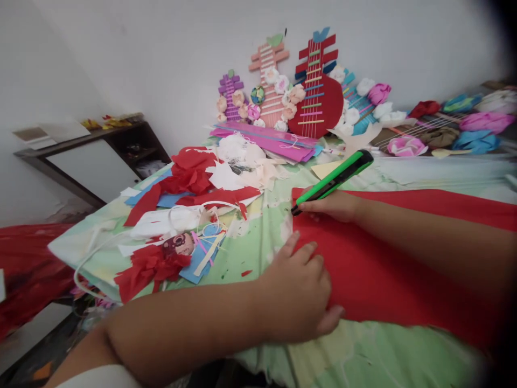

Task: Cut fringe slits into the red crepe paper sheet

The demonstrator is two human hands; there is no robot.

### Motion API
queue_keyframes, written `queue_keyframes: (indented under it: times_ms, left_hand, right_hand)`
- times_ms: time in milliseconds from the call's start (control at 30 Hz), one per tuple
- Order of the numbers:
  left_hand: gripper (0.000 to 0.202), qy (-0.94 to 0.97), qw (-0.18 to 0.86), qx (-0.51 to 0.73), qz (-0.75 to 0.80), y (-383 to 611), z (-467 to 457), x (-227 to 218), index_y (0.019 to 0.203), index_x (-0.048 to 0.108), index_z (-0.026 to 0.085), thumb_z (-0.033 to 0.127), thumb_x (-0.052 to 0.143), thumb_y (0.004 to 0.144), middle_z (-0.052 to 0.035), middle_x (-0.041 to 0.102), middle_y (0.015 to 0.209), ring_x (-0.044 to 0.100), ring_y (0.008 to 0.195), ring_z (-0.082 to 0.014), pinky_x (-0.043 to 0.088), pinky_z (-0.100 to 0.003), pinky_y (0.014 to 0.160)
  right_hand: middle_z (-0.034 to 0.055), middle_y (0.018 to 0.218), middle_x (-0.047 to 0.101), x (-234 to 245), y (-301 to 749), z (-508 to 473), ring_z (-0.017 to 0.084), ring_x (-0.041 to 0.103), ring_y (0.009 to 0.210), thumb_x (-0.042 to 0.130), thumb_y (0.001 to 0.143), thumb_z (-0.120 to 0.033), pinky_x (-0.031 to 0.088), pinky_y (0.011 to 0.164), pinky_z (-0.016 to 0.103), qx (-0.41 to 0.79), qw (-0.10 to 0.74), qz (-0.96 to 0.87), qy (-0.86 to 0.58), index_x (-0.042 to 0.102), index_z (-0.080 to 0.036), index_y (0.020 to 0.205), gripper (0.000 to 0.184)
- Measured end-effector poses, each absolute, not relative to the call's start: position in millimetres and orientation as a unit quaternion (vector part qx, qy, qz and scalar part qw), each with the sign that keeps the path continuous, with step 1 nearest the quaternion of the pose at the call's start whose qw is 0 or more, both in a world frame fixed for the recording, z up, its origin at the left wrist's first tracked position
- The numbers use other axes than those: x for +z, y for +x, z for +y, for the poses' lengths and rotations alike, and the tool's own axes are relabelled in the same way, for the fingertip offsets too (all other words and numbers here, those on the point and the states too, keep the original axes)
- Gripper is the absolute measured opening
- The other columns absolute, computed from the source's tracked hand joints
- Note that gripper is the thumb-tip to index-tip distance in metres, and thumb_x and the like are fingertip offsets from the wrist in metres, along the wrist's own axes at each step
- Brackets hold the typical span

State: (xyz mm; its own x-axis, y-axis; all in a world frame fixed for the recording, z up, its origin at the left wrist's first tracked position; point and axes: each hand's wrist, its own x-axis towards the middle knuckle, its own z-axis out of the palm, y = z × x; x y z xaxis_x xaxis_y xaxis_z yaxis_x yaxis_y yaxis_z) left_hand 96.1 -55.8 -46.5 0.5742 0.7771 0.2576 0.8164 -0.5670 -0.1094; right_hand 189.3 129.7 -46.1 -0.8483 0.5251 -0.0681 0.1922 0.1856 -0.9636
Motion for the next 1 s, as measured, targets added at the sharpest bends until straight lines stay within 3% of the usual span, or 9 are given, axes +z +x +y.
queue_keyframes:
  times_ms: [100, 300, 433, 633, 767, 867, 1000]
  left_hand:
    - [0.051, -0.880, 0.113, -0.064, -0.457, 99, -58, -48, 0.093, 0.065, 0.009, 0.051, 0.040, 0.079, -0.0153, 0.061, 0.098, 0.053, 0.093, -0.0285, 0.028, -0.046, 0.093]
    - [0.060, -0.863, 0.092, -0.047, -0.494, 96, -53, -54, 0.099, 0.060, 0.006, 0.057, 0.037, 0.080, -0.0198, 0.058, 0.105, 0.051, 0.099, -0.0310, 0.033, -0.042, 0.090]
    - [0.065, -0.867, 0.080, -0.055, -0.488, 94, -52, -55, 0.103, 0.057, 0.003, 0.059, 0.036, 0.079, -0.0231, 0.052, 0.114, 0.046, 0.107, -0.0336, 0.034, -0.041, 0.090]
    - [0.066, -0.873, 0.053, -0.057, -0.481, 94, -51, -55, 0.106, 0.053, 0.001, 0.059, 0.036, 0.079, -0.0268, 0.047, 0.120, 0.042, 0.114, -0.0343, 0.028, -0.043, 0.096]
    - [0.066, -0.873, 0.040, -0.066, -0.481, 95, -50, -56, 0.109, 0.051, 0.002, 0.059, 0.036, 0.079, -0.0276, 0.045, 0.121, 0.040, 0.115, -0.0347, 0.027, -0.042, 0.098]
    - [0.067, -0.871, 0.022, -0.066, -0.487, 96, -50, -57, 0.118, 0.044, 0.003, 0.058, 0.035, 0.080, -0.0276, 0.042, 0.123, 0.038, 0.117, -0.0357, 0.027, -0.044, 0.097]
    - [0.069, -0.862, -0.016, -0.062, -0.503, 98, -53, -56, 0.123, 0.039, 0.005, 0.059, 0.034, 0.080, -0.0274, 0.037, 0.127, 0.033, 0.119, -0.0392, 0.028, -0.047, 0.095]
  right_hand:
    - [-0.0040, 0.050, 0.049, -43, 188, 128, 0.007, 0.045, 0.045, 0.064, 0.065, -0.037, 0.037, 0.046, 0.021, 0.596, 0.144, -0.748, -0.254, 0.057, -0.014, 0.070, 0.025]
    - [-0.0010, 0.055, 0.051, -33, 186, 113, 0.008, 0.047, 0.053, 0.065, 0.062, -0.046, 0.039, 0.050, 0.021, 0.545, 0.251, -0.715, -0.359, 0.058, -0.014, 0.066, 0.033]
    - [0.0003, 0.060, 0.055, -39, 192, 105, 0.010, 0.049, 0.057, 0.066, 0.060, -0.045, 0.042, 0.055, 0.023, 0.527, 0.275, -0.696, -0.402, 0.060, -0.016, 0.067, 0.030]
    - [0.0055, 0.073, 0.062, -42, 208, 101, 0.014, 0.053, 0.066, 0.065, 0.060, -0.047, 0.043, 0.063, 0.027, 0.521, 0.266, -0.677, -0.446, 0.062, -0.016, 0.075, 0.034]
    - [0.0041, 0.069, 0.062, -23, 204, 91, 0.016, 0.054, 0.067, 0.062, 0.062, -0.046, 0.042, 0.064, 0.028, 0.428, 0.217, -0.740, -0.471, 0.064, -0.016, 0.072, 0.032]
    - [0.0015, 0.068, 0.062, -16, 196, 86, 0.016, 0.055, 0.069, 0.059, 0.064, -0.043, 0.041, 0.065, 0.027, 0.379, 0.180, -0.817, -0.396, 0.065, -0.018, 0.070, 0.026]
    - [0.0005, 0.067, 0.060, -25, 192, 87, 0.014, 0.054, 0.066, 0.057, 0.066, -0.041, 0.042, 0.063, 0.026, 0.405, 0.168, -0.846, -0.305, 0.060, -0.019, 0.066, 0.022]
